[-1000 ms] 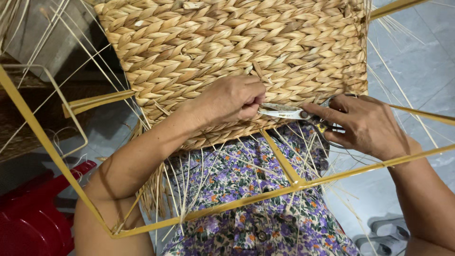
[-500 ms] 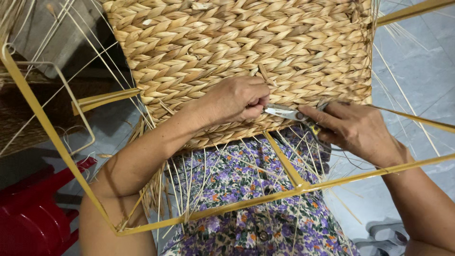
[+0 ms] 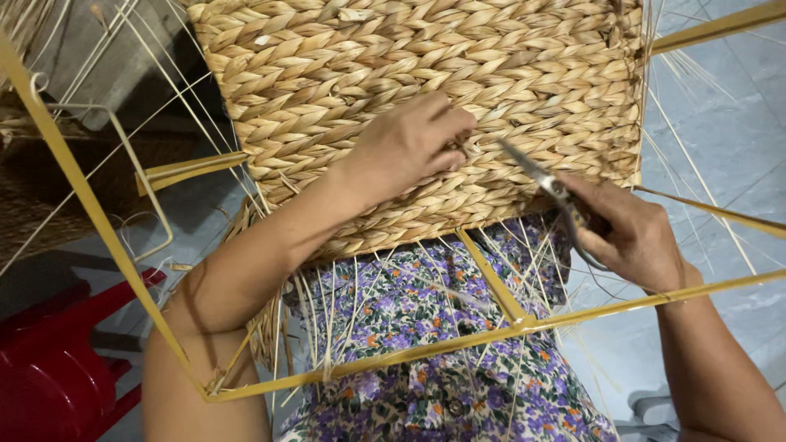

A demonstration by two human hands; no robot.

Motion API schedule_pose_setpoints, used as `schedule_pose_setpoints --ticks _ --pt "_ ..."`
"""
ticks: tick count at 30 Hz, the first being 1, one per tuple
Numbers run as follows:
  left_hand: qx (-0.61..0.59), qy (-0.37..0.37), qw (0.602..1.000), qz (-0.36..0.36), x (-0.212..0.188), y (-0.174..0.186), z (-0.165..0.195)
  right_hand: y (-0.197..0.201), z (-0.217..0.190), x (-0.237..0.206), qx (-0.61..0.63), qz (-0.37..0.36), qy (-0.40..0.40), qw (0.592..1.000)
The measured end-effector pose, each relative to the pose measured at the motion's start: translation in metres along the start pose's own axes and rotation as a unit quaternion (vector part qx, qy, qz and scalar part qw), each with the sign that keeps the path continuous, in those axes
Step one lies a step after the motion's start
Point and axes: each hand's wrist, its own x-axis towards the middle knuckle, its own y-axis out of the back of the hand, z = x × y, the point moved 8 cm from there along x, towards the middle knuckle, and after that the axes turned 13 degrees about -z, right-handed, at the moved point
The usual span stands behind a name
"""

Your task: The person trims excess woven fibers from a rectangular basket using scissors, then flips the basket to continue trimming the underside. The basket is held on the lap during the task.

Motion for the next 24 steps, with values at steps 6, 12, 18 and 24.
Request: schedule_pose_setpoints --ticks 6,12,18,24 --pt "-0.077 0.09 0.993 0.03 -0.012 0.036 -0.026 0.003 0.006 -0.005 0.024 0.042 -0.012 0.999" --pt "-0.257 0.295 0.912 -0.123 -0.077 0.06 -0.047 0.006 -0.01 0.003 -0.127 -0.036 -0.035 0.991" --pt "-0.261 0.103 0.952 -0.123 -0.06 0.024 0.016 0.005 -0.038 0.025 -0.305 -0.101 -0.009 0.947" --pt "-0.143 0.09 0.982 -0.086 -0.056 0.029 0.015 0.01 -0.047 0.029 -0.259 -0.07 0.025 0.963"
